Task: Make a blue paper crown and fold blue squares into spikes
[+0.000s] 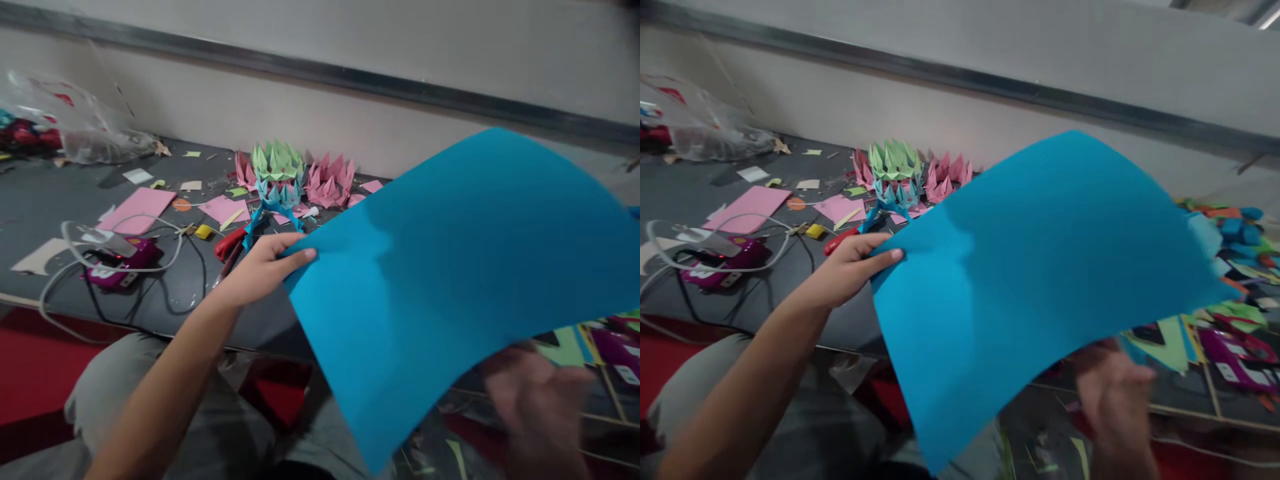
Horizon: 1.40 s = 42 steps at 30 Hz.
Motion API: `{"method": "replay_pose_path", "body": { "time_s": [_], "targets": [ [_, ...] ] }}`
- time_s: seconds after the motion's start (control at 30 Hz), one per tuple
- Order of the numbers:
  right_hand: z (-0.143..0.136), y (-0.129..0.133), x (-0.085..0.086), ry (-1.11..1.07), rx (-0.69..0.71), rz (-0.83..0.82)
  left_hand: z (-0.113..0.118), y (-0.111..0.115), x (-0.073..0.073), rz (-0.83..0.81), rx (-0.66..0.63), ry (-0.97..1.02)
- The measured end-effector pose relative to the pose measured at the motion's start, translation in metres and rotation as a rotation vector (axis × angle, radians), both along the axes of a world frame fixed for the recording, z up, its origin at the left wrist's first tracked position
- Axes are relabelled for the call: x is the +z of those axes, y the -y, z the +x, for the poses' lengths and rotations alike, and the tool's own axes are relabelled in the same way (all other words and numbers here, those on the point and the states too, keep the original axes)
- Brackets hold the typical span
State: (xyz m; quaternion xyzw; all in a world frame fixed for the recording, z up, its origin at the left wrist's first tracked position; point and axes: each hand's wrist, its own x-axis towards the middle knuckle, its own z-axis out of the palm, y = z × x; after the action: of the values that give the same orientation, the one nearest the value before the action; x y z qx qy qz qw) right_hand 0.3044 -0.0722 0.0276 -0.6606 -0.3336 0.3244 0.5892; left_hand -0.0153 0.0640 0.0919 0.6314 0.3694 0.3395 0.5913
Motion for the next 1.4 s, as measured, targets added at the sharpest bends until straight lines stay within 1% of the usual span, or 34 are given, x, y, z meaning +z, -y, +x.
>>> {"method": "replay_pose_path", "body": {
  "time_s": [0.07, 0.1, 0.13, 0.17, 0.2, 0.23, 0.3, 0.37, 0.4, 0.43, 0.5, 0.53, 0.57, 0.6, 0.67, 0.7, 0.73, 0.77, 0.8, 0.83, 0.9, 0.97, 1.0, 1.1, 1.2, 1.27, 1.4],
  "targets": [
    [-0.038, -0.003, -0.007, -0.185, 0.107, 0.065, -0.023, -0.004, -0.021, -0.178, 0.006, -0.039],
    [-0.054, -0.008, -0.010, -0.226, 0.138, 0.068, -0.032, -0.006, -0.029, -0.208, 0.049, -0.053],
    [-0.068, -0.014, -0.014, -0.244, 0.128, 0.067, -0.040, -0.009, -0.034, -0.237, 0.038, -0.077],
    [-0.080, -0.022, -0.017, -0.245, 0.081, 0.027, -0.046, -0.011, -0.037, -0.267, 0.023, -0.088],
    [-0.089, -0.030, -0.021, -0.215, -0.001, -0.010, -0.052, -0.014, -0.040, -0.306, 0.030, -0.085],
    [-0.096, -0.038, -0.025, -0.172, -0.057, -0.020, -0.056, -0.017, -0.042, -0.348, 0.064, -0.070],
    [-0.105, -0.050, -0.034, -0.031, -0.135, -0.049, -0.061, -0.021, -0.048, -0.410, 0.216, -0.010],
    [-0.111, -0.056, -0.043, 0.089, -0.183, -0.105, -0.060, -0.021, -0.056, -0.455, 0.360, 0.071],
    [-0.114, -0.057, -0.046, 0.115, -0.204, -0.119, -0.057, -0.019, -0.061, -0.482, 0.384, 0.114],
    [-0.117, -0.056, -0.049, 0.125, -0.231, -0.125, -0.053, -0.016, -0.066, -0.506, 0.383, 0.164],
    [-0.122, -0.053, -0.053, 0.125, -0.290, -0.126, -0.044, -0.006, -0.075, -0.546, 0.325, 0.274],
    [-0.125, -0.050, -0.054, 0.133, -0.316, -0.133, -0.039, -0.001, -0.078, -0.556, 0.278, 0.310],
    [-0.127, -0.047, -0.055, 0.152, -0.341, -0.142, -0.034, 0.004, -0.081, -0.553, 0.191, 0.346],
    [-0.129, -0.044, -0.056, 0.181, -0.358, -0.147, -0.030, 0.008, -0.083, -0.546, 0.166, 0.361],
    [-0.132, -0.036, -0.057, 0.264, -0.376, -0.141, -0.022, 0.014, -0.086, -0.575, 0.199, 0.329],
    [-0.133, -0.032, -0.058, 0.313, -0.361, -0.124, -0.020, 0.016, -0.087, -0.606, 0.238, 0.308],
    [-0.133, -0.028, -0.059, 0.366, -0.332, -0.093, -0.018, 0.017, -0.087, -0.641, 0.286, 0.297],
    [-0.134, -0.023, -0.060, 0.425, -0.268, -0.045, -0.016, 0.018, -0.088, -0.675, 0.335, 0.304],
    [-0.134, -0.020, -0.060, 0.494, -0.174, 0.027, -0.015, 0.019, -0.088, -0.705, 0.379, 0.329],
    [-0.136, -0.016, -0.060, 0.582, -0.058, 0.111, -0.014, 0.020, -0.087, -0.732, 0.410, 0.369],
    [-0.141, -0.011, -0.059, 0.808, 0.221, 0.252, -0.011, 0.025, -0.086, -0.792, 0.428, 0.451],
    [-0.150, -0.009, -0.058, 1.050, 0.442, 0.287, -0.008, 0.031, -0.086, -0.853, 0.426, 0.502],
    [-0.155, -0.009, -0.058, 1.153, 0.507, 0.266, -0.006, 0.034, -0.085, -0.877, 0.428, 0.519],
    [-0.170, -0.011, -0.060, 1.353, 0.573, 0.197, -0.002, 0.042, -0.086, -0.956, 0.411, 0.573],
    [-0.179, -0.013, -0.064, 1.451, 0.610, 0.213, 0.000, 0.045, -0.087, -1.034, 0.371, 0.630],
    [-0.180, -0.012, -0.064, 1.477, 0.630, 0.226, 0.001, 0.045, -0.086, -0.993, 0.400, 0.634],
    [-0.179, -0.010, -0.059, 1.500, 0.666, 0.230, 0.000, 0.045, -0.083, -0.869, 0.522, 0.569]
  ]
}}
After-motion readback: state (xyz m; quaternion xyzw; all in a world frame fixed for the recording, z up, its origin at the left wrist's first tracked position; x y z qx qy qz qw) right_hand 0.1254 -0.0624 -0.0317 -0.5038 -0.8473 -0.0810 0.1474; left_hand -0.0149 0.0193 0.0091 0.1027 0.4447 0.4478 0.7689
